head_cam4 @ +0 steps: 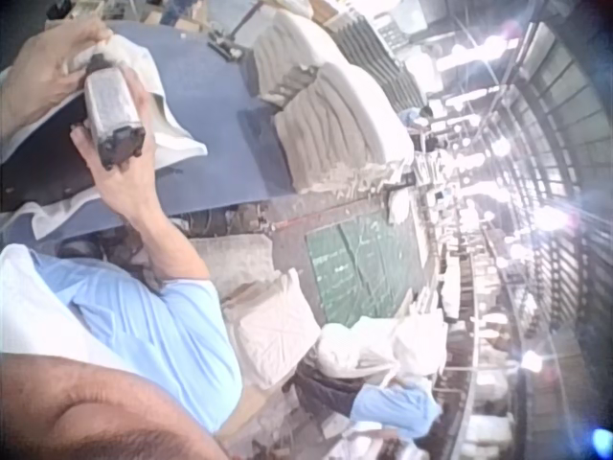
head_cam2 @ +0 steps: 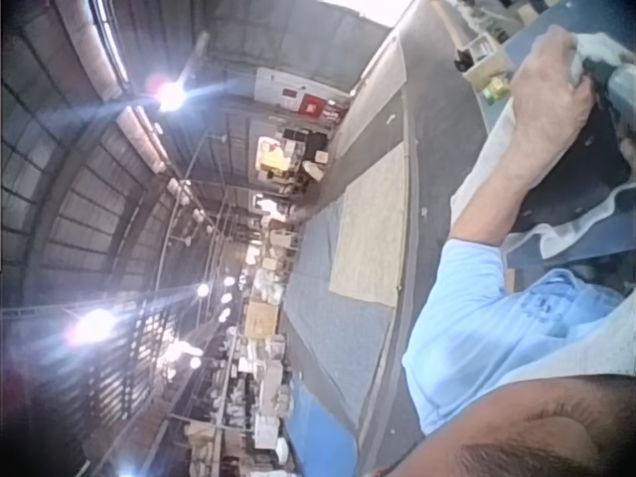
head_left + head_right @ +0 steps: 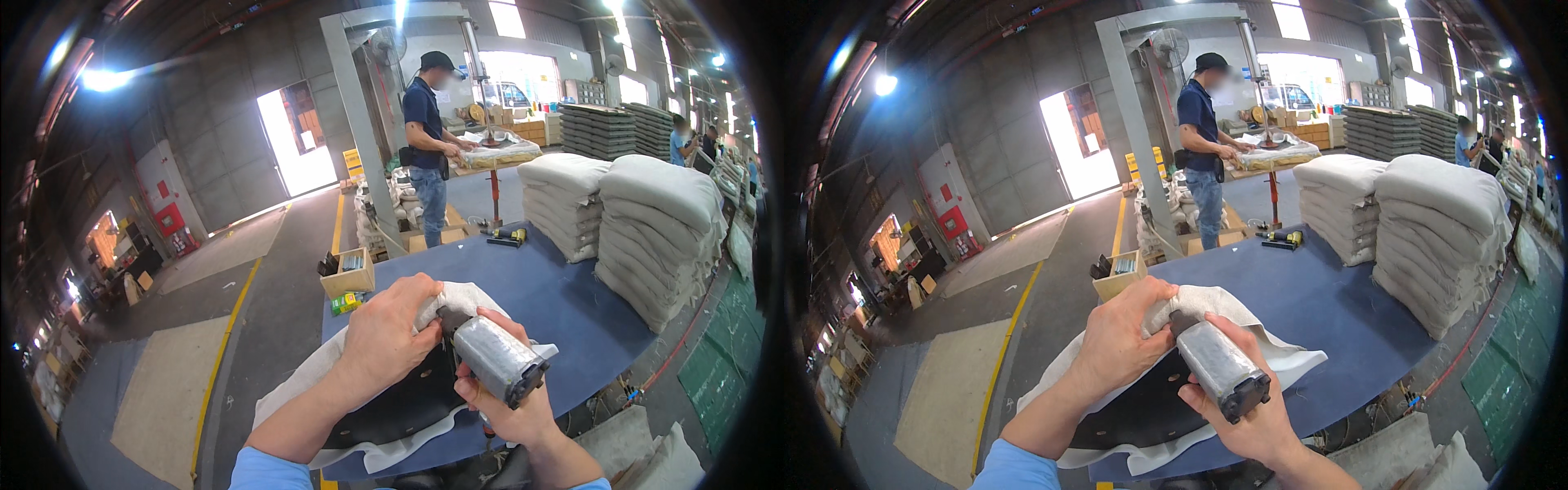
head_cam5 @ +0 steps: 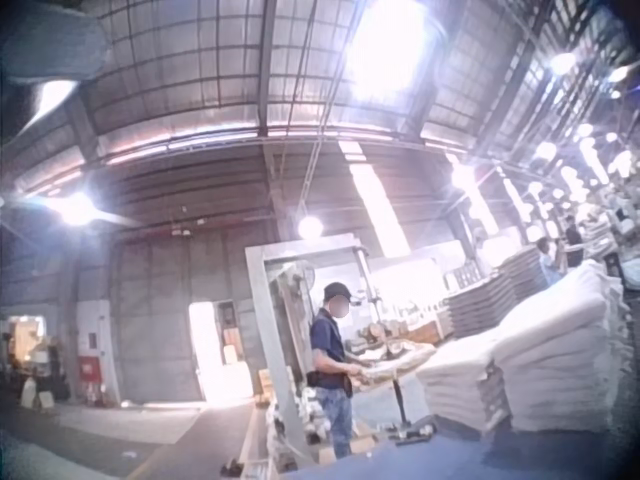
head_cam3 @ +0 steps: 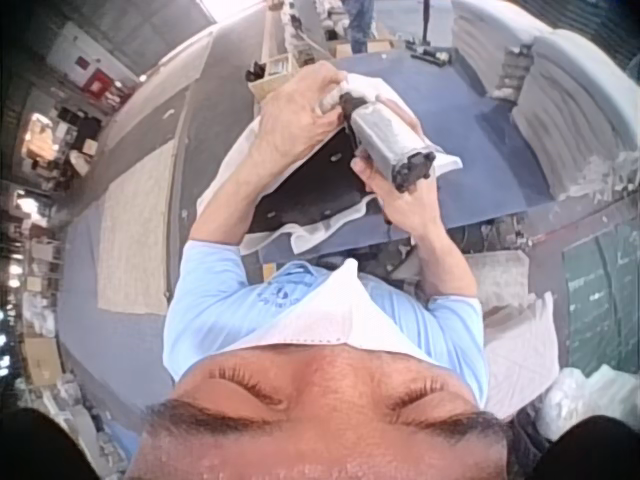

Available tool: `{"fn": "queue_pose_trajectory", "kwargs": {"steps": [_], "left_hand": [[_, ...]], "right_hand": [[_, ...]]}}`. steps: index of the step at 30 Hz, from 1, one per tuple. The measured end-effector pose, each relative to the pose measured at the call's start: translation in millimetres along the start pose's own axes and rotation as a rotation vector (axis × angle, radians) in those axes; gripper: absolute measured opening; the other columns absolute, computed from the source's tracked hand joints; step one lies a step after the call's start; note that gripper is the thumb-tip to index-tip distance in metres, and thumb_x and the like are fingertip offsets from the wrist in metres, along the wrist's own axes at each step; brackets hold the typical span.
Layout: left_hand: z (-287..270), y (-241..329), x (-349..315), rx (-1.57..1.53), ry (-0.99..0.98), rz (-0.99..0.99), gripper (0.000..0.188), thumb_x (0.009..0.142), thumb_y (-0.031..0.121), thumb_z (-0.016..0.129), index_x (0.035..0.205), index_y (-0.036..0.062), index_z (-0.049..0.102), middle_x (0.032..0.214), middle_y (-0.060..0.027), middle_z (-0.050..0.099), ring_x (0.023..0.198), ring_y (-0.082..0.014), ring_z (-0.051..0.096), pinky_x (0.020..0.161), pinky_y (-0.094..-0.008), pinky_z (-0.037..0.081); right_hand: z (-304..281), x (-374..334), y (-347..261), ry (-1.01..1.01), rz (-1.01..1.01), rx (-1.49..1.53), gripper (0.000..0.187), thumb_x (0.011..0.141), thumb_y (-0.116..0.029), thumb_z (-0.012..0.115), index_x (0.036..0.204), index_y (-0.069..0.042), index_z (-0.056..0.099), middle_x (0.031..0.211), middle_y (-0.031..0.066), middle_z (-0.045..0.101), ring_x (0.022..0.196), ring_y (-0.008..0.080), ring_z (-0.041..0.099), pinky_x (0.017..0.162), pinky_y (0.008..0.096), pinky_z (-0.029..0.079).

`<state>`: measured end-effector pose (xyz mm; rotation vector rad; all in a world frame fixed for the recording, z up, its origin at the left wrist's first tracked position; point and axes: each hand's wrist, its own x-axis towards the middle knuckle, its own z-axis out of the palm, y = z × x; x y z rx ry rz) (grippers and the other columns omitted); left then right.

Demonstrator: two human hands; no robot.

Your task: The person wraps a white fabric cover around a black cushion base, folds the edges, and secures them with a staple gun. They repeatedly adjust and staple the fabric to ensure a tight fit, then place the finished cushion on a stack.

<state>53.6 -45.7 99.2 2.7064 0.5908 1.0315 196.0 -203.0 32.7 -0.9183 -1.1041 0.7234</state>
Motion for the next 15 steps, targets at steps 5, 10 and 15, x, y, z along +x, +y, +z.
{"fn": "queue_pose_trajectory", "kwargs": {"steps": [5,10,15], "left_hand": [[9,1,0,0.030,0.038,0.054,0.046,0.083,0.013,0.084,0.125,0.0091,0.064,0.117,-0.0152,0.073,0.107,-0.0392,0.073,0.090,-0.0443,0.059],[17,1,6,0.067,0.022,0.050,0.048,0.084,0.015,0.085,0.126,0.0103,0.063,0.113,-0.0160,0.074,0.106,-0.0394,0.073,0.089,-0.0449,0.059],[7,-6,8,0.004,-0.002,-0.037,0.053,0.083,0.019,0.086,0.130,0.0113,0.062,0.115,-0.0159,0.075,0.107,-0.0378,0.074,0.091,-0.0440,0.058]], "right_hand": [[-1,1,-9,0.002,-0.011,-0.134,0.078,0.093,-0.002,0.081,0.159,-0.010,0.042,0.132,0.0098,0.063,0.115,0.0165,0.065,0.100,0.0326,0.053],[-3,4,-15,0.029,-0.048,-0.246,0.080,0.092,-0.006,0.083,0.160,-0.010,0.041,0.140,0.0159,0.063,0.133,0.0237,0.059,0.112,0.0382,0.046],[-8,2,-9,0.020,-0.046,-0.227,0.079,0.090,-0.006,0.085,0.159,-0.010,0.047,0.142,0.0146,0.063,0.133,0.0255,0.060,0.112,0.0384,0.046]]}}
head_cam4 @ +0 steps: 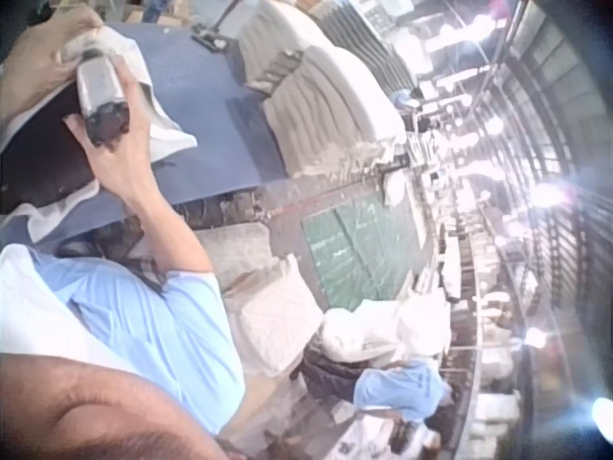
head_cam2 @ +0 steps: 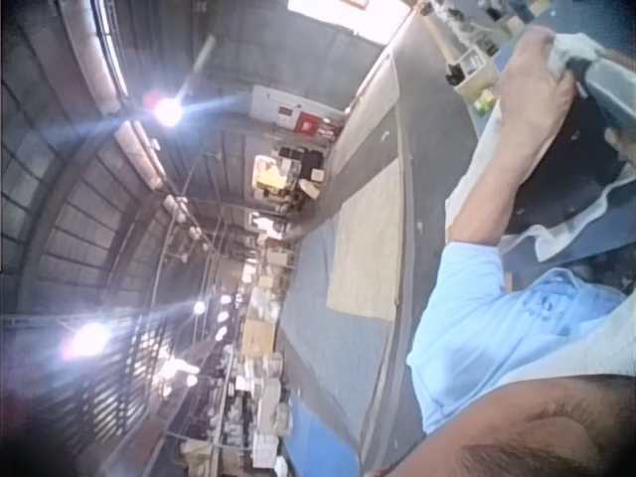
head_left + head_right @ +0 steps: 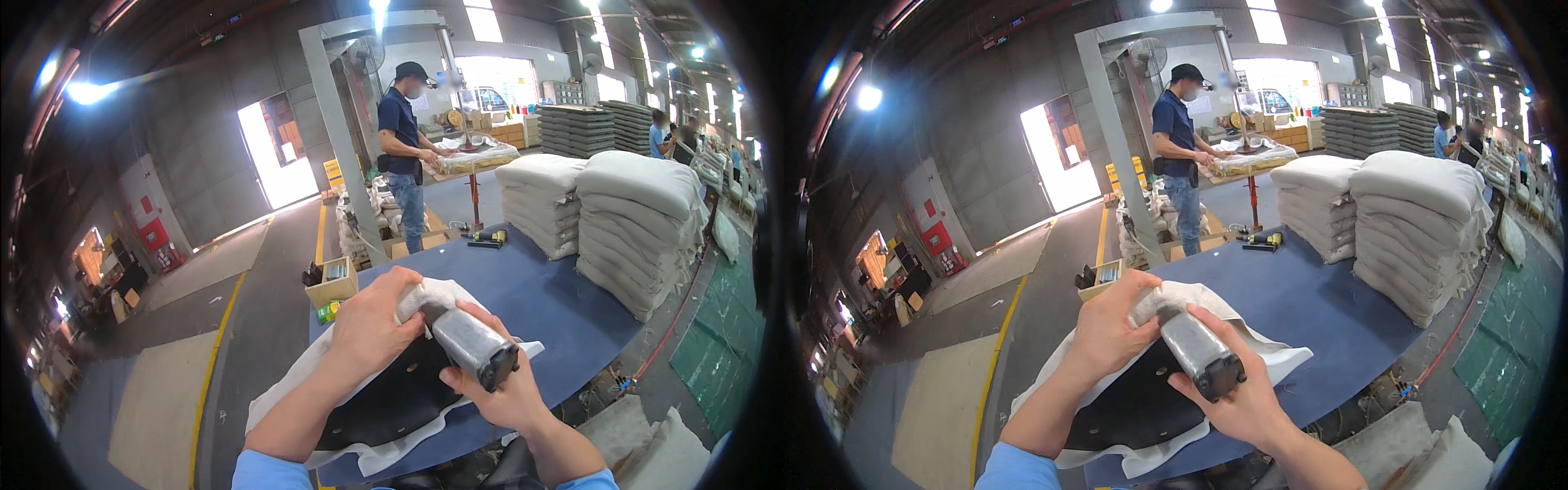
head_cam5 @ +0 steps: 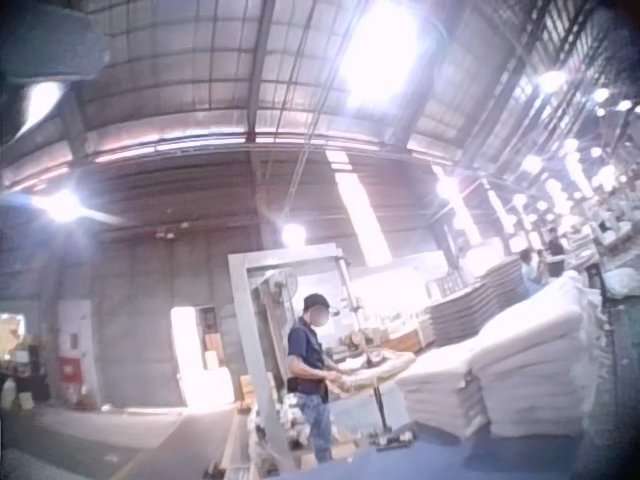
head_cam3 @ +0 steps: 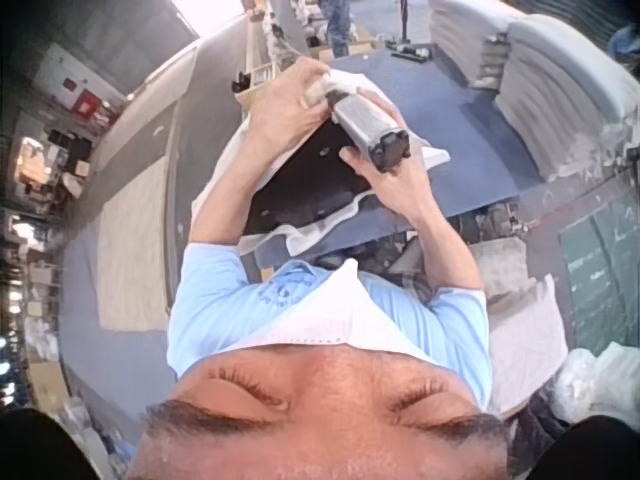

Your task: The person wraps a white fabric cover around a black cushion base, folds the edges, and secures them with a staple gun. They repeatedly adjust and staple the fabric to ensure a tight fit, then place the finished cushion on a stack.

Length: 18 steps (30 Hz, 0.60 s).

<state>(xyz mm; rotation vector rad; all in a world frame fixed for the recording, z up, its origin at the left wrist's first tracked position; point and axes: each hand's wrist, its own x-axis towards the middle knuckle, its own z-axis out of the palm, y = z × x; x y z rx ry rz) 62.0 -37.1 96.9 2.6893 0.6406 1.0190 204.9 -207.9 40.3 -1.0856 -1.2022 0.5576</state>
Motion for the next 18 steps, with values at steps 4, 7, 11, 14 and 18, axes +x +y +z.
{"fn": "queue_pose_trajectory", "kwargs": {"steps": [4,7,11,14,18], "left_hand": [[-22,-25,-15,-0.049,0.055,-0.082,0.062,0.084,0.022,0.085,0.139,0.0108,0.058,0.122,-0.0151,0.076,0.112,-0.0347,0.075,0.097,-0.0421,0.057],[-44,-40,-34,-0.066,0.049,-0.090,0.067,0.088,0.025,0.083,0.147,0.0093,0.055,0.128,-0.0154,0.074,0.117,-0.0319,0.073,0.102,-0.0407,0.055],[-69,-38,-61,-0.111,0.053,-0.182,0.068,0.088,0.026,0.082,0.149,0.0095,0.055,0.130,-0.0156,0.072,0.118,-0.0312,0.072,0.103,-0.0400,0.054],[-79,-36,-82,-0.119,0.105,-0.204,0.069,0.089,0.028,0.082,0.149,0.0090,0.054,0.131,-0.0171,0.071,0.120,-0.0336,0.070,0.105,-0.0411,0.053],[-77,-31,-92,0.047,0.152,-0.141,0.075,0.091,0.044,0.080,0.148,0.0020,0.055,0.133,-0.0238,0.070,0.119,-0.0437,0.069,0.105,-0.0476,0.053]], "right_hand": [[-34,-14,27,0.102,-0.175,-0.286,0.080,0.081,-0.004,0.089,0.154,-0.011,0.056,0.127,0.0135,0.066,0.122,0.0290,0.065,0.108,0.0389,0.049],[-83,-25,82,0.250,-0.100,-0.580,0.079,0.079,0.006,0.080,0.153,-0.008,0.056,0.131,0.0146,0.063,0.123,0.0312,0.064,0.110,0.0395,0.048],[-157,-42,213,0.322,0.171,-0.989,0.079,0.080,0.007,0.075,0.154,-0.014,0.056,0.126,0.0178,0.060,0.111,0.0417,0.068,0.095,0.0478,0.057],[-183,-52,276,0.228,0.420,-1.199,0.083,0.079,0.004,0.079,0.155,-0.015,0.052,0.134,0.0176,0.054,0.110,0.0439,0.068,0.095,0.0515,0.057],[-163,-54,318,0.054,0.589,-1.320,0.083,0.077,0.002,0.080,0.153,-0.018,0.051,0.138,0.0215,0.051,0.129,0.0469,0.058,0.100,0.0517,0.057]]}}
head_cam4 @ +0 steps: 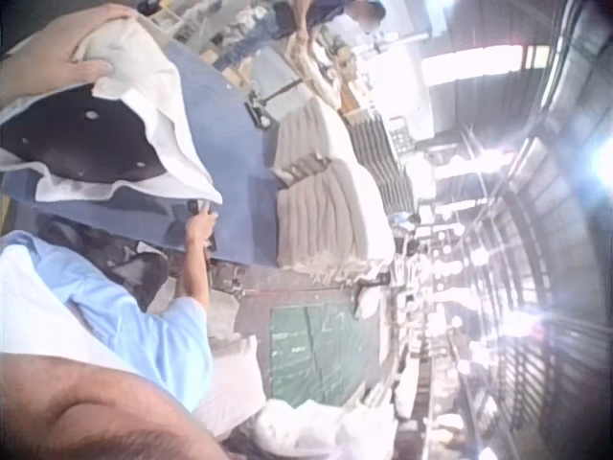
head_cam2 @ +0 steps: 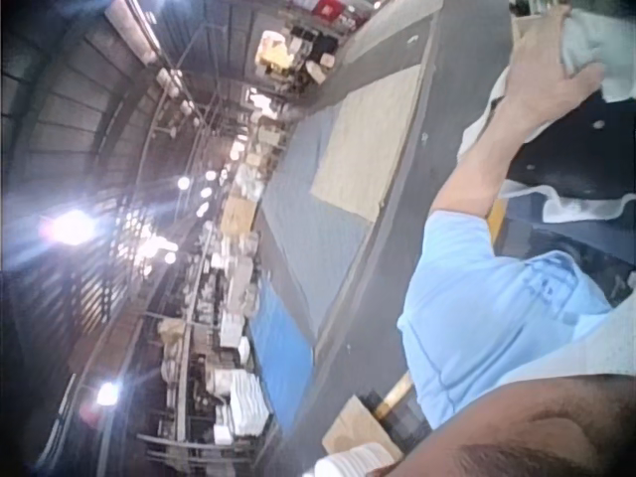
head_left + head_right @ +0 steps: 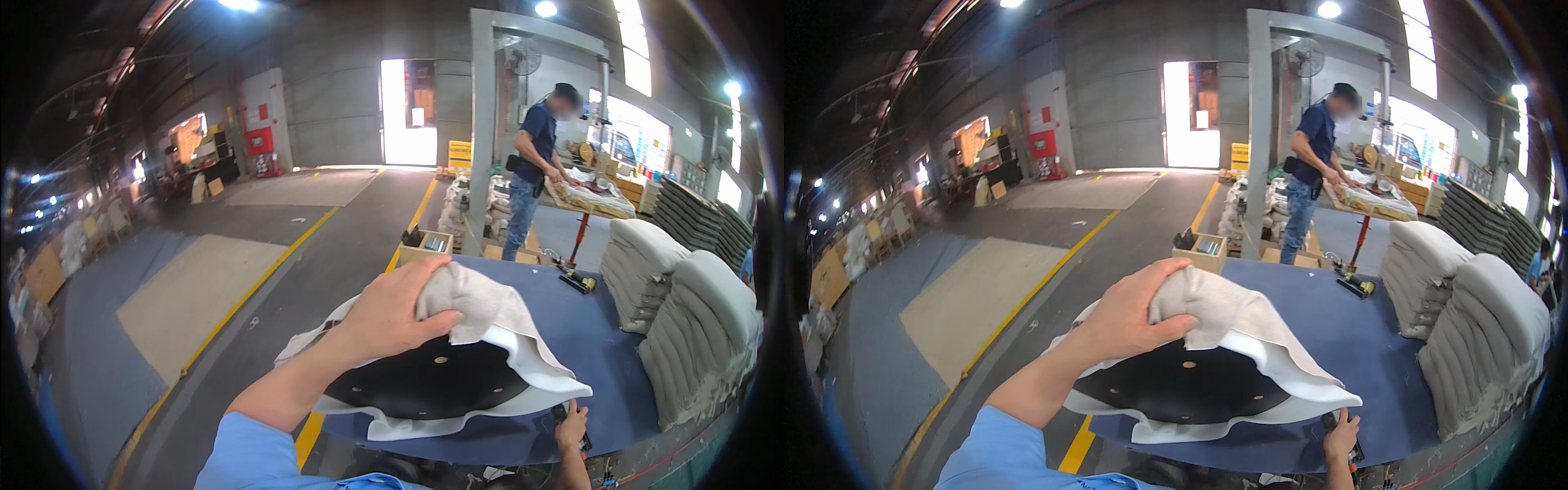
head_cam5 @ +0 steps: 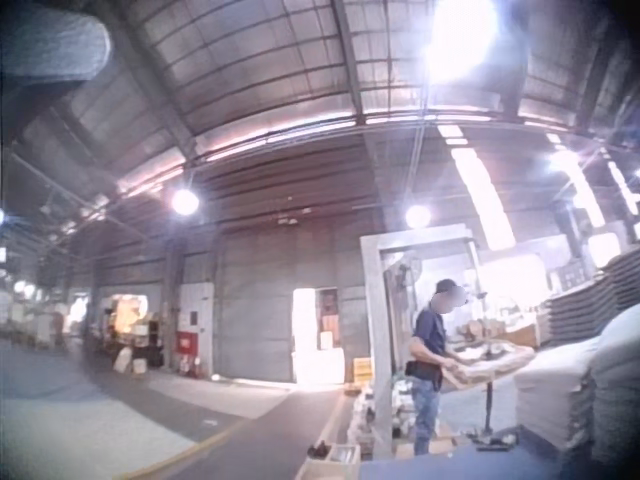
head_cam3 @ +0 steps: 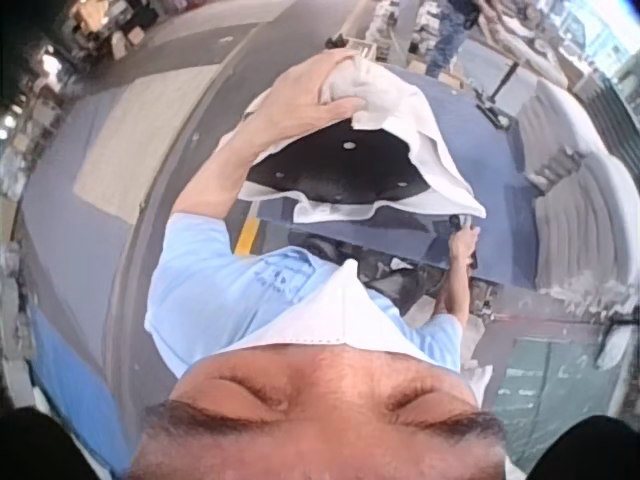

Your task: The person wraps a white fabric cover around a black cushion base, folds the edges, and secures them with a staple gun. They repeatedly adjust and staple the fabric to ensure a tight fit, then place the finished cushion on a stack.

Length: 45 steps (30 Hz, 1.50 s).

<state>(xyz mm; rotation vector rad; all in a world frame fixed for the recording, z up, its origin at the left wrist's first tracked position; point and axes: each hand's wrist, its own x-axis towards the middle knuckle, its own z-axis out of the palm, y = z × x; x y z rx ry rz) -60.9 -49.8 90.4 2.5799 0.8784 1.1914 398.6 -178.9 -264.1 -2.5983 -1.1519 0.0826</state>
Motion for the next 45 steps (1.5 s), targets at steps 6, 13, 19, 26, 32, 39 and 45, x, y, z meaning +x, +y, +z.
{"fn": "queue_pose_trajectory", "kwargs": {"steps": [6,13,19,26,32,39,45], "left_hand": [[34,-6,1,0.163,0.169,0.159,0.078,0.095,0.056,0.075,0.144,-0.0011,0.057,0.120,-0.0211,0.072,0.108,-0.0401,0.070,0.095,-0.0501,0.052],[80,20,14,0.129,0.297,0.279,0.064,0.098,0.048,0.073,0.141,0.0030,0.062,0.137,-0.0193,0.066,0.121,-0.0391,0.066,0.104,-0.0530,0.050],[105,33,-87,-0.479,0.229,0.521,0.037,0.094,0.015,0.078,0.129,0.0051,0.070,0.132,-0.0172,0.069,0.120,-0.0388,0.067,0.111,-0.0527,0.050],[87,-52,-283,-0.306,0.366,-0.586,0.012,0.095,0.013,0.076,0.093,0.0018,0.071,0.083,-0.0110,0.073,0.074,-0.0189,0.070,0.069,-0.0340,0.055],[104,-102,-175,-0.923,0.467,-0.431,0.053,0.103,0.012,0.067,0.152,0.0017,0.051,0.133,-0.0114,0.067,0.123,-0.0216,0.065,0.106,-0.0349,0.050],[152,-88,-149,-1.120,0.687,-0.560,0.037,0.106,0.010,0.047,0.136,-0.0022,0.065,0.124,-0.0117,0.072,0.115,-0.0204,0.068,0.102,-0.0334,0.053],[15,-17,-7,-0.343,0.637,-0.240,0.031,0.091,-0.003,0.050,0.114,-0.0006,0.071,0.096,-0.0195,0.072,0.098,-0.0295,0.073,0.089,-0.0403,0.054]], "right_hand": [[-45,27,7,-0.144,0.105,-0.153,0.093,0.068,-0.013,0.091,0.154,-0.009,0.054,0.155,0.0269,0.047,0.145,0.0478,0.047,0.119,0.0534,0.046],[-271,-21,-189,-0.046,-0.883,0.900,0.133,0.058,-0.013,0.096,0.171,-0.005,0.027,0.162,0.0182,0.049,0.153,0.0314,0.044,0.126,0.0403,0.033],[-228,29,-172,0.021,-1.008,0.785,0.128,0.068,-0.057,0.099,0.165,-0.001,0.035,0.154,0.0123,0.054,0.143,0.0275,0.052,0.121,0.0393,0.038],[-169,79,-22,0.130,-0.657,1.041,0.123,0.073,-0.066,0.093,0.161,0.001,0.038,0.157,0.0125,0.050,0.144,0.0280,0.050,0.121,0.0414,0.037],[-153,54,39,0.040,-0.560,1.219,0.119,0.075,-0.064,0.094,0.159,0.000,0.040,0.152,0.0126,0.055,0.140,0.0273,0.054,0.116,0.0433,0.043],[-130,47,-4,-0.054,-0.466,1.827,0.083,0.084,-0.013,0.084,0.156,0.001,0.046,0.154,0.0097,0.058,0.136,0.0319,0.060,0.116,0.0473,0.048],[-71,18,-54,0.043,-0.278,1.975,0.067,0.087,0.000,0.077,0.149,-0.001,0.053,0.137,0.0109,0.064,0.128,0.0276,0.063,0.113,0.0495,0.051]]}}
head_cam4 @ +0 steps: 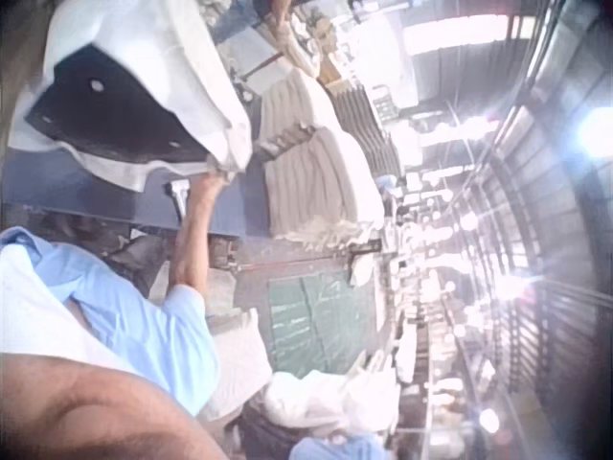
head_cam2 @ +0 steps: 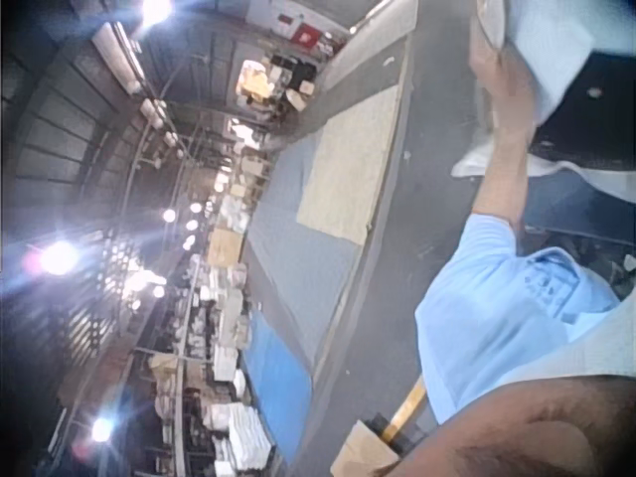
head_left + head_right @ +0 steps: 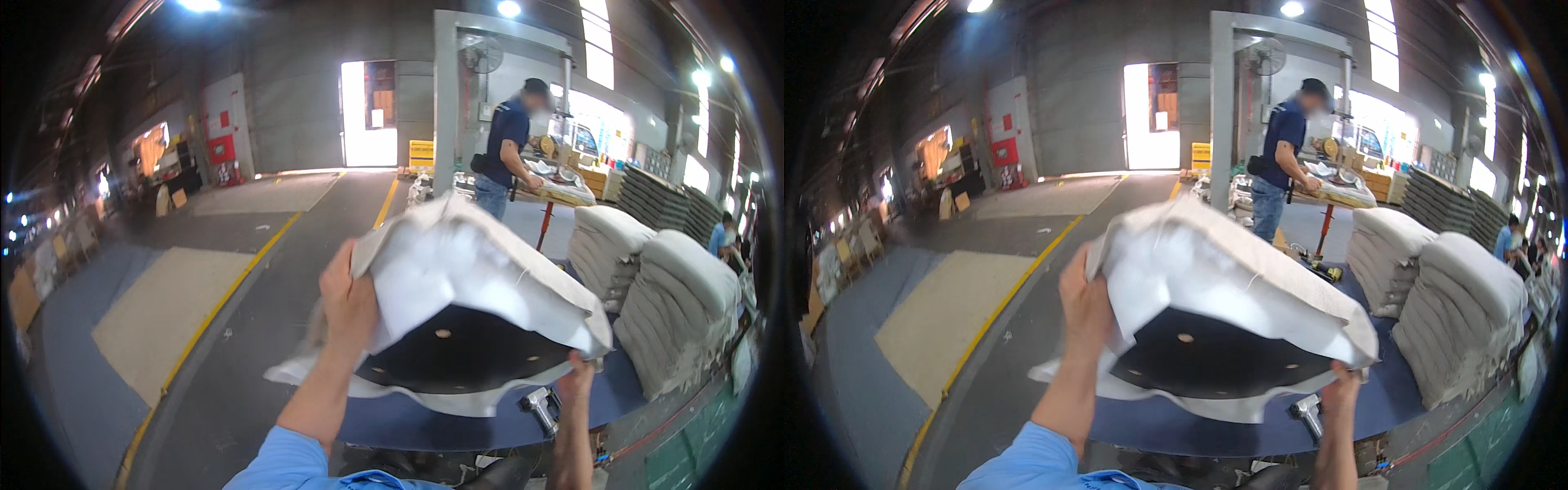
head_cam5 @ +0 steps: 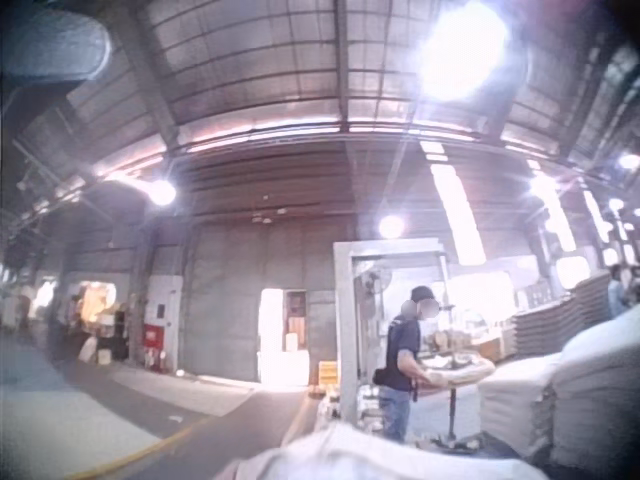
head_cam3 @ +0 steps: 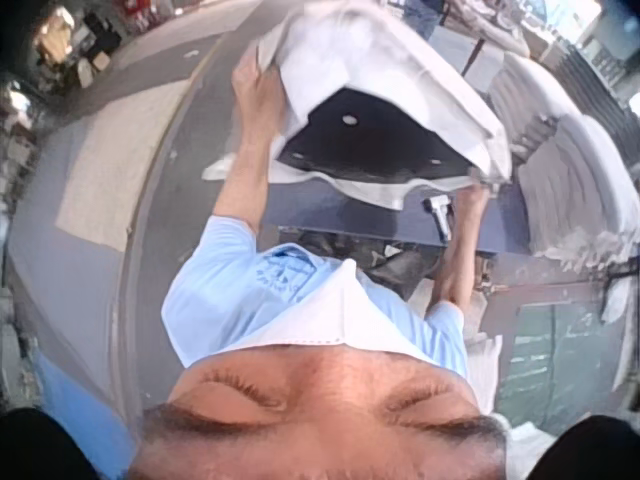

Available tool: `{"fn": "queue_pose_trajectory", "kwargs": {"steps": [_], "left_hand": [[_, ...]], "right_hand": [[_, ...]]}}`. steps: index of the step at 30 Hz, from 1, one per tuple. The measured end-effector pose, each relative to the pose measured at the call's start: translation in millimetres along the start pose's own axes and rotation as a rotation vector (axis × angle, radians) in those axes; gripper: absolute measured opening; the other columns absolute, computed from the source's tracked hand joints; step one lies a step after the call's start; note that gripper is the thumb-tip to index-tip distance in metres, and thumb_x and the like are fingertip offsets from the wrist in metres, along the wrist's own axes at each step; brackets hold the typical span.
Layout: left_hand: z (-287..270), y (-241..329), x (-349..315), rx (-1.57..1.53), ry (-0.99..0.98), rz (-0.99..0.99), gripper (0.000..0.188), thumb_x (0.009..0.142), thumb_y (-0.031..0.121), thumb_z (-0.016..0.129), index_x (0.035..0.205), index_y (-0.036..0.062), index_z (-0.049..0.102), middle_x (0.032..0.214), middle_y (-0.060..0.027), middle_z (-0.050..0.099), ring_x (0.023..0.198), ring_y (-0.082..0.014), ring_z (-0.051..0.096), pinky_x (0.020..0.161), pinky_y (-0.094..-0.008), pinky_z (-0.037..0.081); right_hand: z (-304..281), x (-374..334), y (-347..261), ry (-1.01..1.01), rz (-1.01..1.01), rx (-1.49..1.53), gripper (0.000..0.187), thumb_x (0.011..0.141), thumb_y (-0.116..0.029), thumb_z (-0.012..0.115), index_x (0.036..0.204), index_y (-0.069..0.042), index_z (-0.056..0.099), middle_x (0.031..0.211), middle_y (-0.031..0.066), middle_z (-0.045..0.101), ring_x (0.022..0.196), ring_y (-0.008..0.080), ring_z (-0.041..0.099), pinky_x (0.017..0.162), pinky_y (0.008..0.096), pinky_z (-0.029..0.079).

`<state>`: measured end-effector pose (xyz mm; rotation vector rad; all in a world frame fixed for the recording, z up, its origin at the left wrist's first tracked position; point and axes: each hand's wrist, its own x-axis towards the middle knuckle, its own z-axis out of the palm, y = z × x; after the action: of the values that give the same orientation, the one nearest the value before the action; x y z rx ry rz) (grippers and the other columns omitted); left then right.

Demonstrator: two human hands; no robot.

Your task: The person wraps a white fabric cover around a black cushion base, folds the edges, and secures them with a staple gun. They repeatedly adjust and staple the fabric to ensure a tight fit, then place the finished cushion on a stack.

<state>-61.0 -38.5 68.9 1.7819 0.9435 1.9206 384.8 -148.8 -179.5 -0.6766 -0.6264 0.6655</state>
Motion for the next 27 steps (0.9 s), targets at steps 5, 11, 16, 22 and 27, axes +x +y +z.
{"fn": "queue_pose_trajectory", "kwargs": {"steps": [5,11,16,22,27], "left_hand": [[45,66,36,0.373,-0.160,0.454,0.028,0.084,-0.003,0.058,0.107,0.0027,0.072,0.096,-0.0161,0.065,0.098,-0.0387,0.065,0.087,-0.0472,0.053],[79,-8,-13,0.513,-0.308,0.533,0.033,0.074,-0.005,0.058,0.103,0.0030,0.072,0.095,-0.0141,0.063,0.096,-0.0386,0.062,0.083,-0.0486,0.049],[82,-8,-39,0.405,-0.351,0.624,0.031,0.071,-0.004,0.058,0.100,0.0017,0.070,0.085,-0.0141,0.062,0.085,-0.0389,0.061,0.077,-0.0487,0.046],[62,20,-64,0.314,-0.335,0.627,0.031,0.068,-0.003,0.060,0.098,0.0012,0.070,0.079,-0.0127,0.058,0.073,-0.0348,0.057,0.067,-0.0444,0.042],[38,15,-70,0.282,-0.253,0.587,0.031,0.068,-0.005,0.061,0.097,0.0009,0.071,0.077,-0.0115,0.056,0.069,-0.0309,0.055,0.064,-0.0416,0.041]], "right_hand": [[29,-81,131,0.081,0.316,0.358,0.047,0.097,-0.011,0.081,0.140,-0.013,0.060,0.132,0.0039,0.069,0.121,0.0248,0.067,0.110,0.0491,0.054],[28,-129,157,0.207,0.714,-0.144,0.056,0.096,-0.024,0.085,0.142,-0.008,0.057,0.128,0.0098,0.070,0.114,0.0300,0.069,0.094,0.0495,0.060],[23,-97,39,-0.310,0.610,-1.274,0.048,0.091,-0.019,0.087,0.131,0.002,0.070,0.120,0.0126,0.074,0.105,0.0276,0.073,0.093,0.0452,0.061],[141,-70,-78,-0.319,-0.378,-0.543,0.062,0.096,-0.016,0.079,0.151,0.000,0.056,0.142,0.0174,0.067,0.127,0.0259,0.067,0.107,0.0374,0.053],[204,-75,-63,-0.385,-0.356,-0.321,0.053,0.099,-0.012,0.072,0.148,0.004,0.059,0.132,0.0184,0.071,0.122,0.0269,0.070,0.105,0.0363,0.052]]}}
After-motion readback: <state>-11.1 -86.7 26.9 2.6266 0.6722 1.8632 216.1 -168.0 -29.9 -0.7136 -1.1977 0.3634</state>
